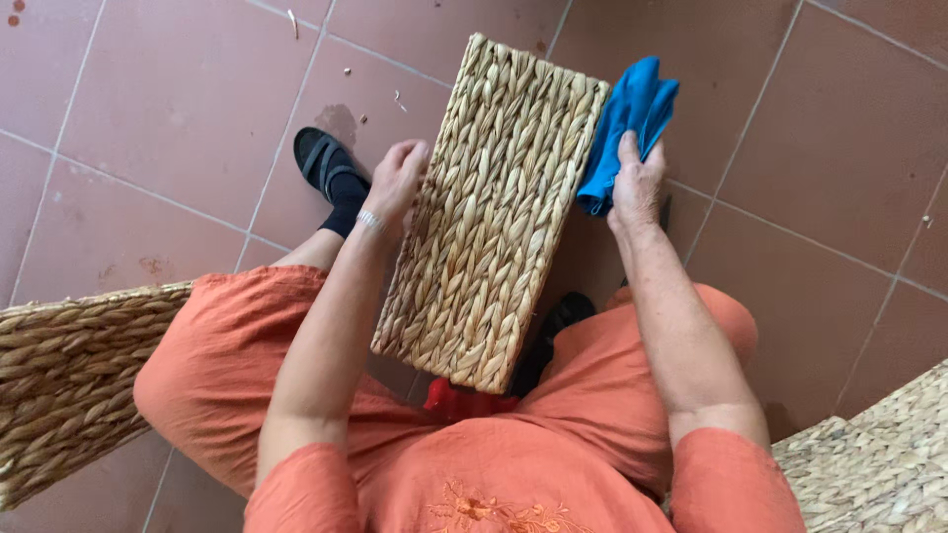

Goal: The person sits on the floor and wipes woven water-hyacinth storage baskets one at a time with a blue cloth, turning each basket to clean its sides, top and interior, then sets it aside and reaches for the next basket.

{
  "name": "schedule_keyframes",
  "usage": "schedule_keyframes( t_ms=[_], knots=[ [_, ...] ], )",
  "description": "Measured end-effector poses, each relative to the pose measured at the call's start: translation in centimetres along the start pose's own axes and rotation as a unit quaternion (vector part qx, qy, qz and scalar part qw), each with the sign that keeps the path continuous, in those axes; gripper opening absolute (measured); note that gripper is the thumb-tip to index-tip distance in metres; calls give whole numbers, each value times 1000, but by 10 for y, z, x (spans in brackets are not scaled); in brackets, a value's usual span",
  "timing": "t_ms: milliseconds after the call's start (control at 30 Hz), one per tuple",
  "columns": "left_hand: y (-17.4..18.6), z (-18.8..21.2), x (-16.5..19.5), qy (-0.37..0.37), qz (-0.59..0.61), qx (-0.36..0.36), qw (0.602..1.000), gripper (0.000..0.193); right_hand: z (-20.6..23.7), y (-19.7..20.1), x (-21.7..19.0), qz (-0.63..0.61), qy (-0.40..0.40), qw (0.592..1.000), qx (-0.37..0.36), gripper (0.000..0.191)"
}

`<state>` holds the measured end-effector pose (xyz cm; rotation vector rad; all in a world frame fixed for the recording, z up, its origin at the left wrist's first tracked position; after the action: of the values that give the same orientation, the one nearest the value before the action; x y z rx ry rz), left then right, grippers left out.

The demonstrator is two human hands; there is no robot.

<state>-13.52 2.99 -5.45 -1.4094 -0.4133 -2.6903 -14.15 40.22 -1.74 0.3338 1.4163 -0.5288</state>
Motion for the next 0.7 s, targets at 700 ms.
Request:
schedule_keyframes(
  t_ms=[700],
  knots=[
    [-4, 154, 90, -243, 255, -171, 920, 60, 124, 14, -146, -148, 50, 983, -92, 53]
  ],
)
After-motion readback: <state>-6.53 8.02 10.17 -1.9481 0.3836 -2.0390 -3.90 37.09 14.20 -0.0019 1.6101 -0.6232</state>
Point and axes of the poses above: each hand's wrist, its own z-axis away from the middle knuckle, its own y-axis out of the back of the hand, x = y × z, the point moved 6 cm from there along -z, towards the middle knuckle, and after that the axes turned 10 degrees about x, right-handed, at the moved point
